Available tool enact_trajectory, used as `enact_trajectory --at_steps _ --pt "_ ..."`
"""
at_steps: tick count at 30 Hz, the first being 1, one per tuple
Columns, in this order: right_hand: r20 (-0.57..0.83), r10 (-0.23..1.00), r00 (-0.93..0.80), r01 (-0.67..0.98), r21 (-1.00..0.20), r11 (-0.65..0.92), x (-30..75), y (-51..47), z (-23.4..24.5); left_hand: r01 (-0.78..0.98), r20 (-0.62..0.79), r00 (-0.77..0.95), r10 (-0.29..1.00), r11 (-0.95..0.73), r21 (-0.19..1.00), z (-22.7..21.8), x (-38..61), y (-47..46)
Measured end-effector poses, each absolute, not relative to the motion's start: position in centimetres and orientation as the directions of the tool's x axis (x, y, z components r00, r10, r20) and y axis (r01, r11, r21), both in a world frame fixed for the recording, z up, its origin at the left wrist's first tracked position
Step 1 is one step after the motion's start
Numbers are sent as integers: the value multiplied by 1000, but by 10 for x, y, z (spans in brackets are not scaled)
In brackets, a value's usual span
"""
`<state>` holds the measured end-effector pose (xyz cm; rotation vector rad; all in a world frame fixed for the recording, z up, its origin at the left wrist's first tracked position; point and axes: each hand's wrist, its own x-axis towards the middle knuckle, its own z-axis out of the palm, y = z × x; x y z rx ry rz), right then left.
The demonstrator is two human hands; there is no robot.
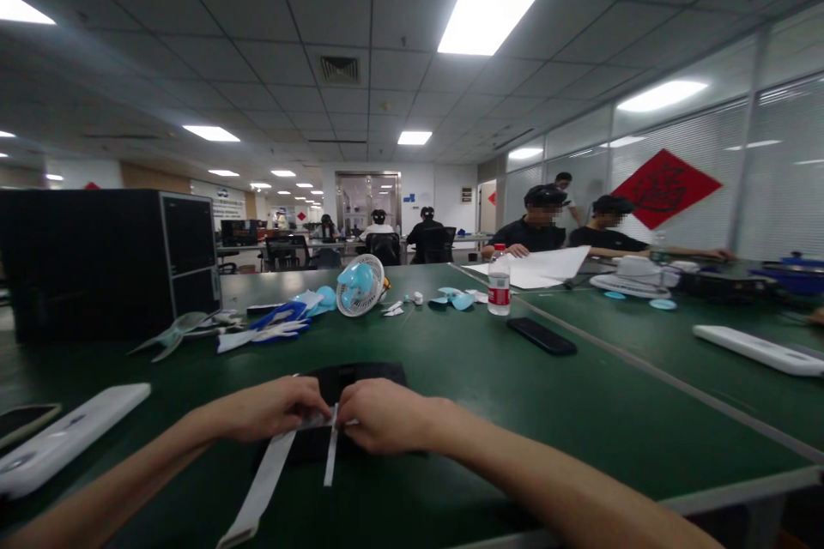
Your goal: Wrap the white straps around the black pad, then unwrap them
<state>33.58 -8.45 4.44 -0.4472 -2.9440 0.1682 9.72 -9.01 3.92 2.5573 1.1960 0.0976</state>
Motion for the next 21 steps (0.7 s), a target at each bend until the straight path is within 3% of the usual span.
enact_trajectory --at_steps 14,21 --pt "135 358 -924 372 103 922 331 -84 30 742 -66 639 766 -592 316 43 101 -97" --pt "158 321 -934 342 132 930 330 -91 32 743 -79 646 759 -601 293 42 101 -96"
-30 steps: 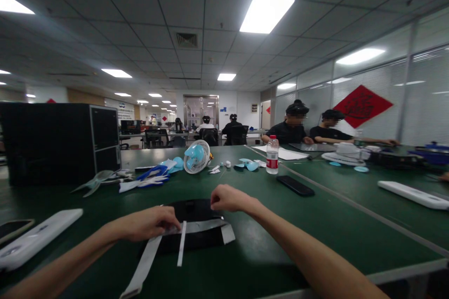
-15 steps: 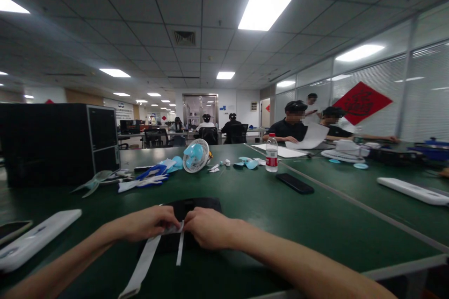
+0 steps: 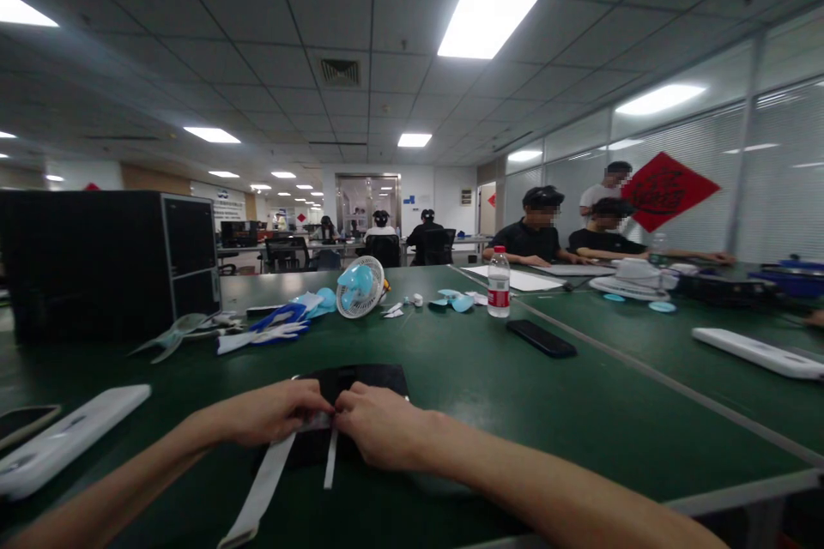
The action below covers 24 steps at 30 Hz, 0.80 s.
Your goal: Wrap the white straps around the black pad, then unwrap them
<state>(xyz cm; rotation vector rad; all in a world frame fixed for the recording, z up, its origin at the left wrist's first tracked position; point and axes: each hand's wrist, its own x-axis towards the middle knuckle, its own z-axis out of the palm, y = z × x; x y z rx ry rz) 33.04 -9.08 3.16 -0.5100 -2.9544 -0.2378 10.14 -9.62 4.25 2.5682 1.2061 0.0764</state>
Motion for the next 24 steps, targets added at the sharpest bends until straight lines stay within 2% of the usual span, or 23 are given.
enact_trajectory --at_steps 13,18,21,24 --pt "119 131 -984 155 222 963 332 -95 24 735 -52 654 755 -618 279 36 100 -92" --pt "126 91 -988 115 193 974 333 -95 23 734 -53 657 752 -622 274 34 100 -90" --pt "153 106 -983 129 148 981 334 -96 25 738 -55 654 755 -620 266 34 100 -90" --pt "167 192 -967 211 108 971 333 -97 27 743 -53 646 761 -612 271 36 100 -92"
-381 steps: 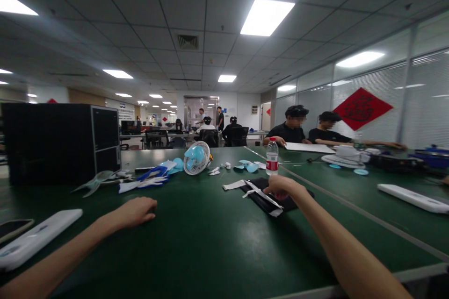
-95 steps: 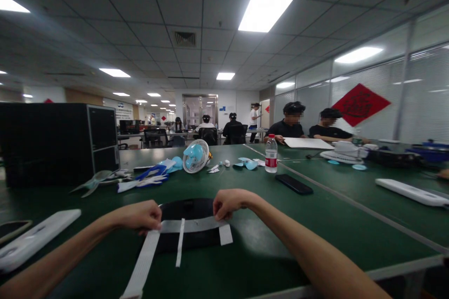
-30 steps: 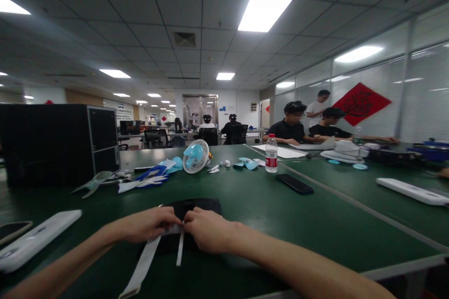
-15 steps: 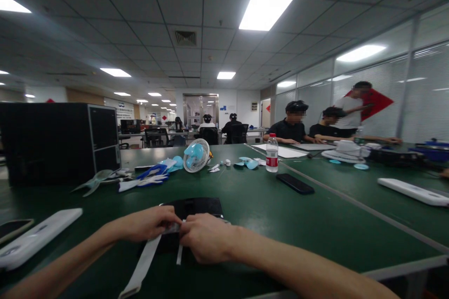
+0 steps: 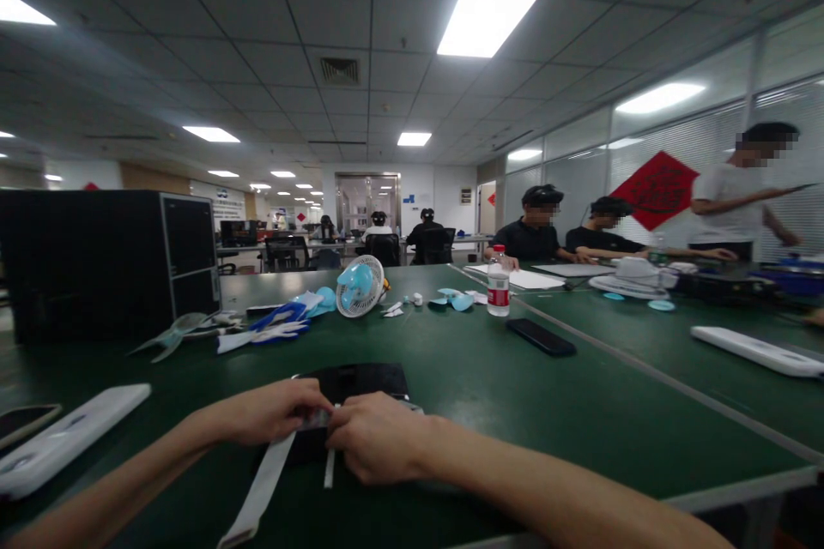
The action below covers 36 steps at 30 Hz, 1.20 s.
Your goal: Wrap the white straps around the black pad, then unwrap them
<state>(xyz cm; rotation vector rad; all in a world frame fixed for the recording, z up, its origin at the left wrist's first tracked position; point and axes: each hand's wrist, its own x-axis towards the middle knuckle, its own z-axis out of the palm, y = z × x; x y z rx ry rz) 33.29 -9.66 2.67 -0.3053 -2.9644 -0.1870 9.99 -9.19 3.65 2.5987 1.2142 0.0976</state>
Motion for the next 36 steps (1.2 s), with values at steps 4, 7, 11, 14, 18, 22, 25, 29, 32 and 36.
enact_trajectory --at_steps 4,7,11,14,18,22,25,29,32,36 --pt "175 264 -949 278 64 958 331 -97 27 734 -22 649 761 -618 280 38 103 -94" --pt "207 317 -926 325 8 946 330 -94 25 729 2 652 758 -628 273 37 105 -94" --pt "211 377 -902 376 -44 926 330 -89 25 736 9 642 767 -619 273 34 107 -93" --pt "194 394 -898 393 -43 918 330 -88 25 739 6 636 772 -612 281 34 106 -94" --pt "172 418 -892 419 -37 907 330 -87 27 724 12 651 759 -626 290 34 105 -94" --pt "131 421 -898 423 -14 906 335 -82 33 723 -6 662 750 -636 271 33 104 -92" --pt "86 415 -906 415 -22 910 340 -78 41 740 -25 650 760 -624 249 34 102 -91" --pt "22 401 -916 399 -66 915 349 -70 47 784 -52 601 797 -576 231 35 98 -90" --pt "-15 388 -922 387 -89 918 357 -63 51 807 -86 574 815 -544 230 37 95 -89" --pt "-105 400 -910 411 -110 905 366 -56 59 826 -127 546 828 -507 246 41 94 -91"
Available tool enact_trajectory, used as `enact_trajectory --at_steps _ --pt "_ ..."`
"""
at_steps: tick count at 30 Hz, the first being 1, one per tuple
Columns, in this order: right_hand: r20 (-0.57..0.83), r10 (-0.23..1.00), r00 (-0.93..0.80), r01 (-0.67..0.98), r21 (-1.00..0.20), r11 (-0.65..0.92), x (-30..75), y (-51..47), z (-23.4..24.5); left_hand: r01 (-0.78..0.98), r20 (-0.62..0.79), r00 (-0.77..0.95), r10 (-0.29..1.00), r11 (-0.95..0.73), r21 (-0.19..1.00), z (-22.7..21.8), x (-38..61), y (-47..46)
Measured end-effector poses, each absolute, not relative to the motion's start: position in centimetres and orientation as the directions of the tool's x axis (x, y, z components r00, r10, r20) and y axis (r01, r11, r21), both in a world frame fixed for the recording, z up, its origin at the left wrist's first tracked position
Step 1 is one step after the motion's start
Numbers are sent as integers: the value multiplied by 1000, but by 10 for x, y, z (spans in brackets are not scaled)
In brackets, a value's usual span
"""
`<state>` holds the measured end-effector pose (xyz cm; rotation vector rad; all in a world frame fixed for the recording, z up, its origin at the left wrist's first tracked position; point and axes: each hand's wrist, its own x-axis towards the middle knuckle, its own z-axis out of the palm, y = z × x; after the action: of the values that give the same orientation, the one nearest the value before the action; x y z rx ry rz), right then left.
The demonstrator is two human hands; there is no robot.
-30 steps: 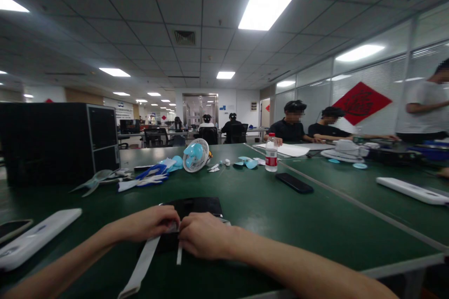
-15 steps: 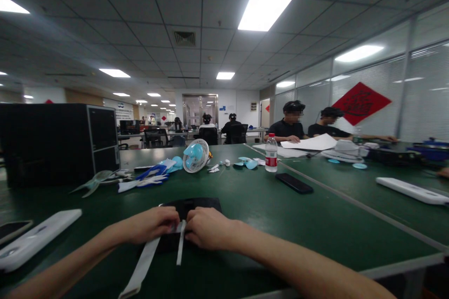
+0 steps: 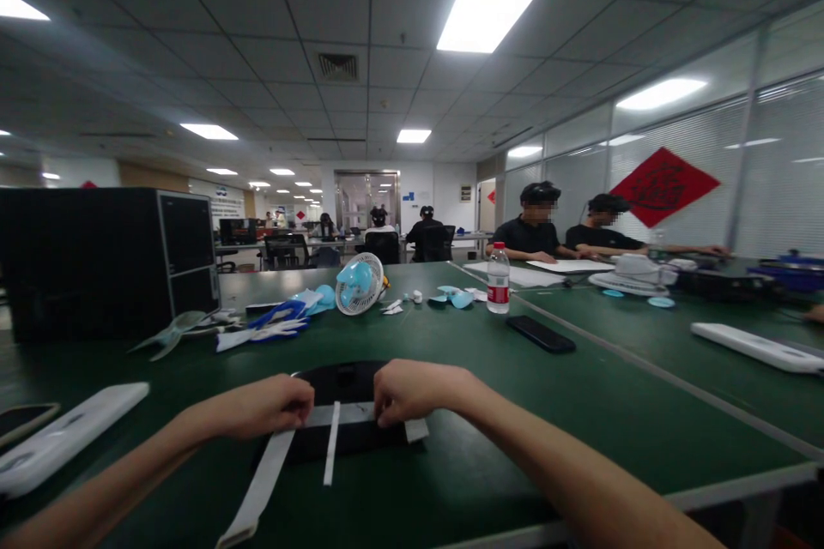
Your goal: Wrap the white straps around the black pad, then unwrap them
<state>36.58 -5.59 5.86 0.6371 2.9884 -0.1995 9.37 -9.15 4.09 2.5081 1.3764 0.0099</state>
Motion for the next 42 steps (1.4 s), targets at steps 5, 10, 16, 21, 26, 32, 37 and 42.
enact_trajectory --at_steps 5,10,16,21,26,32,37,42 --pt "-217 481 -850 520 -189 833 378 -46 69 852 -162 506 847 -461 249 47 92 -95" --pt "-265 548 -793 602 -215 769 387 -38 74 863 -182 491 852 -446 238 51 89 -95" --pt "-197 620 -759 651 -206 731 388 -32 73 863 -184 488 853 -440 250 46 78 -84" --pt "29 648 -761 623 -247 742 379 -27 69 878 -38 439 898 -420 231 38 66 -68" --pt "100 605 -790 582 -187 791 355 -19 57 961 58 247 967 -252 116 30 51 -53" --pt "71 546 -834 544 -55 837 322 -1 46 981 71 190 979 -192 14 21 32 -40" --pt "2 571 -821 570 -39 821 306 8 45 983 40 180 983 -181 23 23 32 -42" --pt "49 527 -848 528 -7 849 305 19 34 983 21 184 983 -184 9 25 34 -45"
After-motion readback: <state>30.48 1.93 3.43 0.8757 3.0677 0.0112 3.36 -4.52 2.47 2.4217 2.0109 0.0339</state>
